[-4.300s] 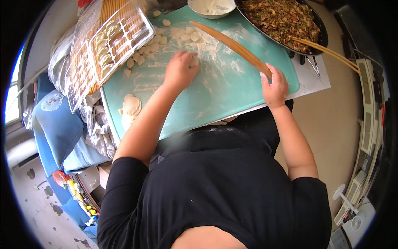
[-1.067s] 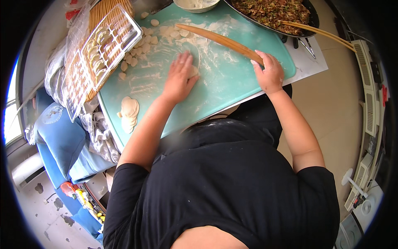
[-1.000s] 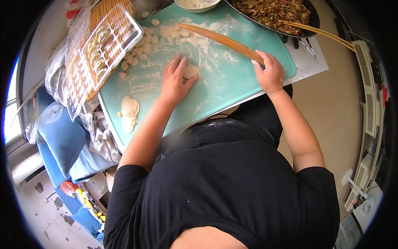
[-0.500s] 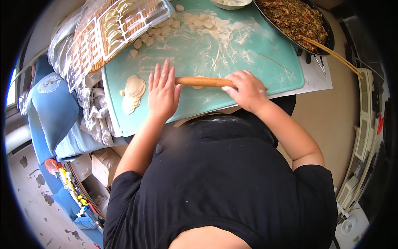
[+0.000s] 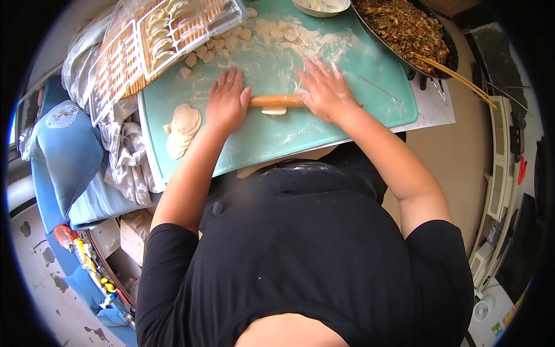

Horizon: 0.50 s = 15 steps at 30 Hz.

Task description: The person rolls small dough balls into thin circular wrappers using a rolling pin on a floured cutting board. They then use chopsticks to place a meat and vegetable filling onto each wrapper, fold the edges, and seal the dumplings. Finished dumplings are placed into a plastic tray.

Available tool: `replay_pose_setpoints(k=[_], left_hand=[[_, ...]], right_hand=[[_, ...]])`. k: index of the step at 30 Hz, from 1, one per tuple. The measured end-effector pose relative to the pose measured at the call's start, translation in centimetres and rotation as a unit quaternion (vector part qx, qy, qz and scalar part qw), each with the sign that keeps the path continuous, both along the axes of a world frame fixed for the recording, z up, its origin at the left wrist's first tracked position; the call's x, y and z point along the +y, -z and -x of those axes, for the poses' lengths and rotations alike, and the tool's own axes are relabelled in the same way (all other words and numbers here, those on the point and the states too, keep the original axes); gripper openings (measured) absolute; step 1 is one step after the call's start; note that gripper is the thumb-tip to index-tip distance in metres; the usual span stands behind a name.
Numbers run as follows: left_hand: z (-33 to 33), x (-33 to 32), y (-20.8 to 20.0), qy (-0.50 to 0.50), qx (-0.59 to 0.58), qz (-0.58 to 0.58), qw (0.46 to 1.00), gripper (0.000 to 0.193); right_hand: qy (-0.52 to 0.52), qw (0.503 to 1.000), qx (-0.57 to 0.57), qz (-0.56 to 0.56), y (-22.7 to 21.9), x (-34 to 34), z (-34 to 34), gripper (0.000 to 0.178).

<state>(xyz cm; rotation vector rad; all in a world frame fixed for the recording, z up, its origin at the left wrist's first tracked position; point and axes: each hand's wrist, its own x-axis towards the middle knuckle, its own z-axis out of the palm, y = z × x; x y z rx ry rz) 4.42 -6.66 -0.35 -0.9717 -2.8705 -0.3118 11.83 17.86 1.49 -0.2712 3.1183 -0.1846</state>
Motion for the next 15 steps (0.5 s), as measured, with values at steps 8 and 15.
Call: replay_pose_setpoints(k=[8, 15], left_hand=[[-4.8, -1.9, 0.3, 0.024, 0.000, 0.006, 1.000, 0.053], [-1.6, 0.6, -0.8, -0.007, 0.014, 0.030, 0.999, 0.049]], right_hand=[[-0.091, 0.995, -0.043, 0.006, 0.2, -0.7, -4.0, 0.055], [-0.045, 0.999, 0.018, 0.012, 1.3, 1.3, -0.4, 0.058]])
